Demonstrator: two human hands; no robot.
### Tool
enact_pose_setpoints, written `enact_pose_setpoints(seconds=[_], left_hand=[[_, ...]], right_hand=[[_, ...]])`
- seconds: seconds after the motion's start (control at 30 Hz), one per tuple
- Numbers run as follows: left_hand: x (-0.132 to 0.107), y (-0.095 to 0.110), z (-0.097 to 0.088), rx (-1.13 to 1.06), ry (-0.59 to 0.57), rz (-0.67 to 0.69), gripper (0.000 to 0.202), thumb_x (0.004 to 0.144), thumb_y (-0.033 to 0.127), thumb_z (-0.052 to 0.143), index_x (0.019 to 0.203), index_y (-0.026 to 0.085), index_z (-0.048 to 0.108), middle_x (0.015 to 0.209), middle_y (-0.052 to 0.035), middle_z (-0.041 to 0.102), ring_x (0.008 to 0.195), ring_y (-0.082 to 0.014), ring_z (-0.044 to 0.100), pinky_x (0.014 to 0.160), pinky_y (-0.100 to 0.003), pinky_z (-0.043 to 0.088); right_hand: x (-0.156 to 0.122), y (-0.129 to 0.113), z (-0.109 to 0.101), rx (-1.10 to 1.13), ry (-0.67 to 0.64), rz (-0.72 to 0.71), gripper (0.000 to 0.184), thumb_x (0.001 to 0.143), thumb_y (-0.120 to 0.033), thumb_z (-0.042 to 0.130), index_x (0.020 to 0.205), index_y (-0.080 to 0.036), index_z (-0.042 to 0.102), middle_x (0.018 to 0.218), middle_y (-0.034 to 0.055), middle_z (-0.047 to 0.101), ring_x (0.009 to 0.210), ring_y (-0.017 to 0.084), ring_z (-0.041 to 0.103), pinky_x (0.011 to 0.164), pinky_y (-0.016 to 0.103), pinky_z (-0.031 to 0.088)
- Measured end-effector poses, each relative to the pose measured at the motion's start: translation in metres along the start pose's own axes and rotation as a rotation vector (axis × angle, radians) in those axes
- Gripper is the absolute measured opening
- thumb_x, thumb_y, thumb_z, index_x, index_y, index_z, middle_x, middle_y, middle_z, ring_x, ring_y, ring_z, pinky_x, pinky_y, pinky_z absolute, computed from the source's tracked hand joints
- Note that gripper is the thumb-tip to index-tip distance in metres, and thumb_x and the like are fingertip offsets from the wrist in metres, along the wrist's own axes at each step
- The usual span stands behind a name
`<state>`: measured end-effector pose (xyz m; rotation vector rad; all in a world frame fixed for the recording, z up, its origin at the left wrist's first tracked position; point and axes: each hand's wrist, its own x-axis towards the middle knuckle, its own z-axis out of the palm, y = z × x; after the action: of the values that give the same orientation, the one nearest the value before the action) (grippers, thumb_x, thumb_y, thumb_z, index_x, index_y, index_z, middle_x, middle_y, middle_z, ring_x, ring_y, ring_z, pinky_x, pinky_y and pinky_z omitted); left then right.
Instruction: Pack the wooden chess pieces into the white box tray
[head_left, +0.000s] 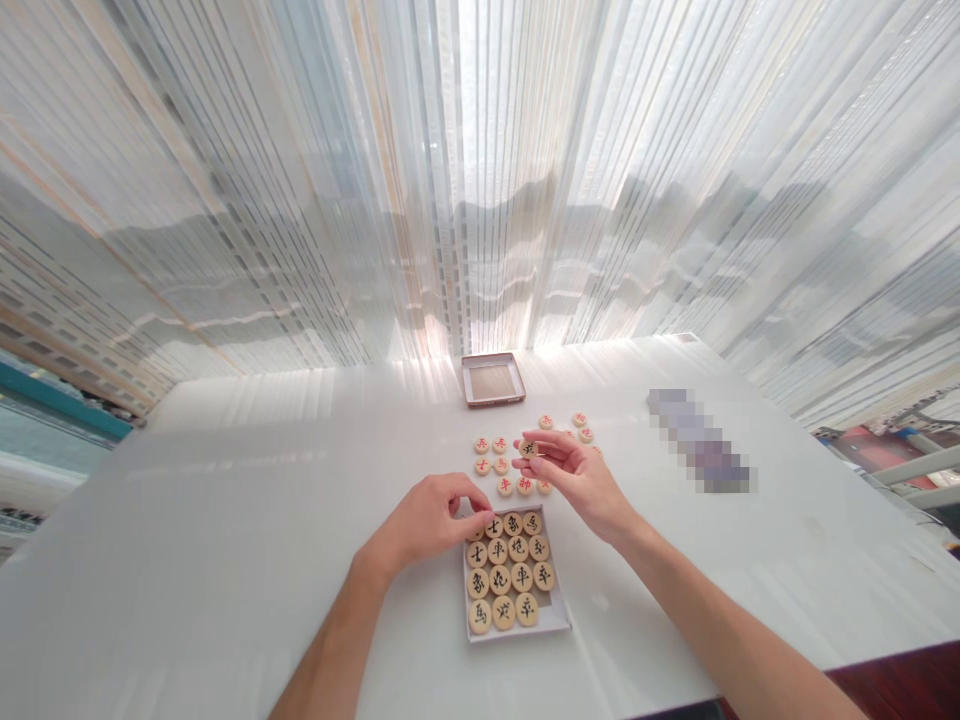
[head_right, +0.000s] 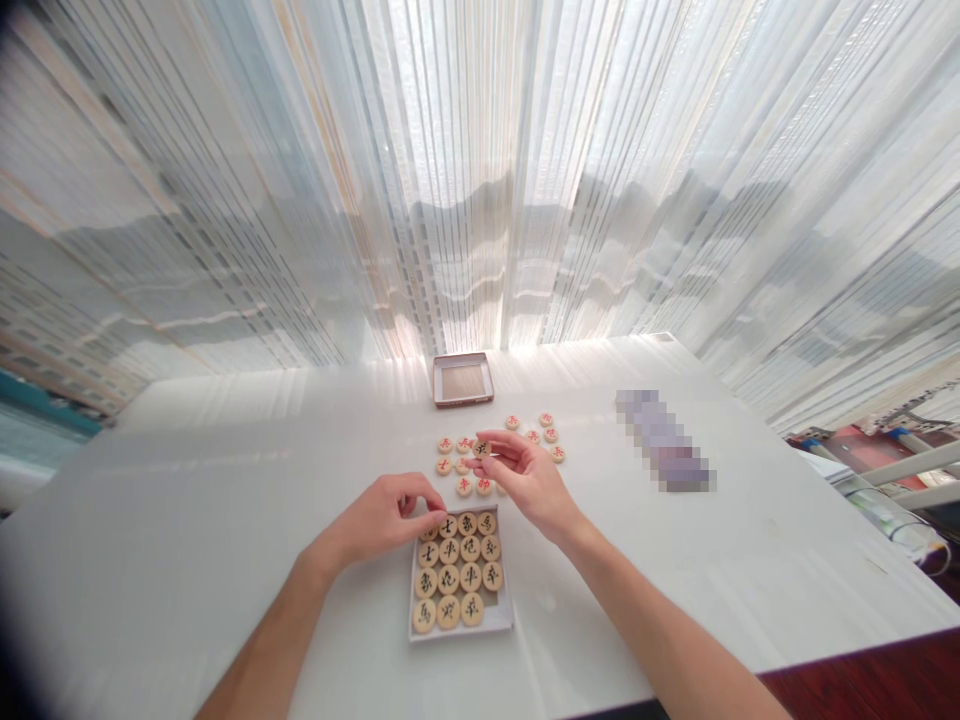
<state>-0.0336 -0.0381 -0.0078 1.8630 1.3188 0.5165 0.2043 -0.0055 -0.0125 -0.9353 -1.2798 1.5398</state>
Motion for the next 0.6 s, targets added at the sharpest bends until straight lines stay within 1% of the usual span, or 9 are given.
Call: enact_pose_setpoints(seconds=[0.2, 0.4, 0.5, 0.6], left_hand=[[0.0002, -0.0021, 0.0003, 0.006, 0.002, 0.008, 0.019, 0.086, 0.038, 0.064, 0.086, 0.026, 0.079, 0.086, -0.0006, 0.072, 0.067, -0.0155, 0.051, 0.062, -0.025, 0.042], [0.0009, -0.0034, 0.0008, 0.05, -0.006, 0.016, 0.021, 0.088, 0.04, 0.062, 0.089, 0.028, 0.08, 0.086, -0.0006, 0.073, 0.07, -0.0159, 0.055, 0.063, -0.025, 0.043], [0.0006, -0.0028, 0.0003, 0.053, -0.005, 0.015, 0.021, 0.088, 0.04, 0.062, 0.089, 0.029, 0.08, 0.085, -0.0001, 0.073, 0.07, -0.0159, 0.056, 0.063, -0.025, 0.042], [0.0003, -0.0018, 0.0001, 0.051, -0.005, 0.022, 0.024, 0.088, 0.042, 0.061, 0.089, 0.028, 0.08, 0.086, -0.0013, 0.073, 0.07, -0.0166, 0.056, 0.063, -0.026, 0.043]], right_hand=[[0.0, -0.0002, 0.0008, 0.011, 0.005, 0.008, 0.042, 0.08, -0.042, 0.079, 0.116, -0.023, 0.069, 0.107, 0.0077, 0.074, 0.104, 0.028, 0.073, 0.096, 0.046, 0.058], [0.001, 0.0014, 0.0003, 0.016, 0.022, -0.018, 0.035, 0.079, -0.041, 0.08, 0.107, -0.022, 0.071, 0.104, 0.0068, 0.075, 0.101, 0.027, 0.074, 0.097, 0.046, 0.057], [0.0007, 0.0, 0.0002, -0.006, 0.032, -0.007, 0.037, 0.078, -0.042, 0.081, 0.107, -0.022, 0.07, 0.101, 0.0066, 0.074, 0.1, 0.027, 0.074, 0.093, 0.043, 0.059], [-0.0003, -0.0026, 0.0009, -0.045, 0.05, 0.021, 0.044, 0.074, -0.043, 0.083, 0.111, -0.023, 0.069, 0.102, 0.0066, 0.073, 0.098, 0.027, 0.075, 0.087, 0.041, 0.062]])
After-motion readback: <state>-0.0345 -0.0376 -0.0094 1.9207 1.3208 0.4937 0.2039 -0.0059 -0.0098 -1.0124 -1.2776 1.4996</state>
